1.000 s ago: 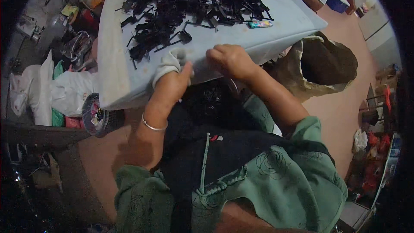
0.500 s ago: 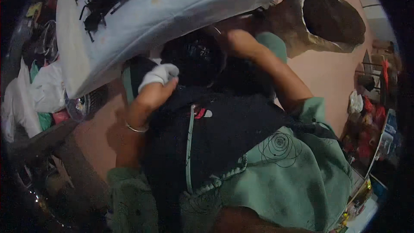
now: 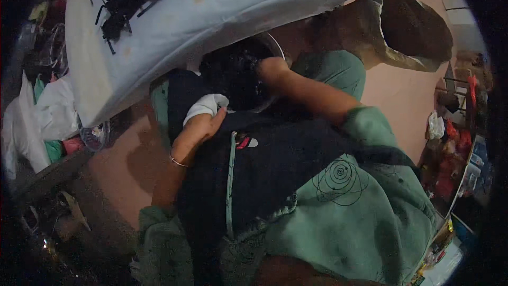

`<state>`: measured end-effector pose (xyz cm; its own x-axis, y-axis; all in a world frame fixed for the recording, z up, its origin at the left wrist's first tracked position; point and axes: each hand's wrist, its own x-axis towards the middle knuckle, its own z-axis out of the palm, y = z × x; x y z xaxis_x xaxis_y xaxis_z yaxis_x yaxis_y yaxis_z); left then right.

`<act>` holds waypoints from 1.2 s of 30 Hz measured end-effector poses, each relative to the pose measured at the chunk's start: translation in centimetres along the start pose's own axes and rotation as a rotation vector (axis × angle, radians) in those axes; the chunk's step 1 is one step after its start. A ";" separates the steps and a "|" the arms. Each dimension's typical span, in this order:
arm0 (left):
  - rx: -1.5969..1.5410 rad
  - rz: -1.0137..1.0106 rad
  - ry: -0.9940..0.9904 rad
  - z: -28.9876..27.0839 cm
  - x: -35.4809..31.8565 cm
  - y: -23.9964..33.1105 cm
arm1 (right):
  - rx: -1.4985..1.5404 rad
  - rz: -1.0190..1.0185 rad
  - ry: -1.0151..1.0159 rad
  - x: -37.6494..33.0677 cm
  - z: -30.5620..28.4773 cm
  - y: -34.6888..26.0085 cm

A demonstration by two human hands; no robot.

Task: Cleaning and inspecting small black components using a cloth and placing them into a collection bin.

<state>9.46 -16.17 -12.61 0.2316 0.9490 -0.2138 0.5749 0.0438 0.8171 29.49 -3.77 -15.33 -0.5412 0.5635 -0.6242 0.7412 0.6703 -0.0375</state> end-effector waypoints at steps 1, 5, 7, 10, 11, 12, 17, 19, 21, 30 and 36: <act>0.004 0.006 -0.002 0.1 0.0 -0.2 | 0.002 0.005 0.005 1.2 1.1 0.3; 0.025 0.038 0.012 0.0 -0.1 -0.1 | -0.040 0.018 -0.049 4.1 4.4 0.9; 0.015 0.001 -0.013 -0.4 -0.1 0.6 | 0.038 0.057 -0.081 3.9 4.4 1.2; 0.025 -0.001 0.041 -0.5 0.1 1.0 | 0.044 0.037 0.077 3.0 3.2 1.4; 0.028 0.005 0.045 -0.4 0.4 1.5 | 0.026 -0.032 0.083 2.5 2.5 1.5; -0.142 -0.140 0.130 -0.4 0.5 2.4 | 0.005 -0.110 0.092 1.9 1.5 1.2; -0.289 -0.202 0.353 -2.1 1.6 7.3 | 0.006 -0.382 0.631 -3.7 -2.1 -0.9; -0.336 -0.233 0.368 -2.3 2.2 7.7 | -0.013 -0.486 0.742 -6.1 -4.8 -1.7; -0.167 -0.040 0.413 -2.2 2.6 7.2 | -0.015 -0.698 0.826 -7.9 -6.7 -2.4; -0.540 -0.056 0.445 -5.0 0.2 13.8 | 0.636 -0.708 1.083 -10.9 -10.4 -3.6; -0.245 0.385 0.629 -4.8 -0.1 12.2 | 1.038 -0.702 0.988 -12.3 -11.3 -4.7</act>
<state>12.72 -14.21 -0.05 -0.1514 0.9069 0.3933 0.3372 -0.3266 0.8830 28.20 -8.46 1.33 -0.6033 0.6529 0.4579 -0.0414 0.5478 -0.8356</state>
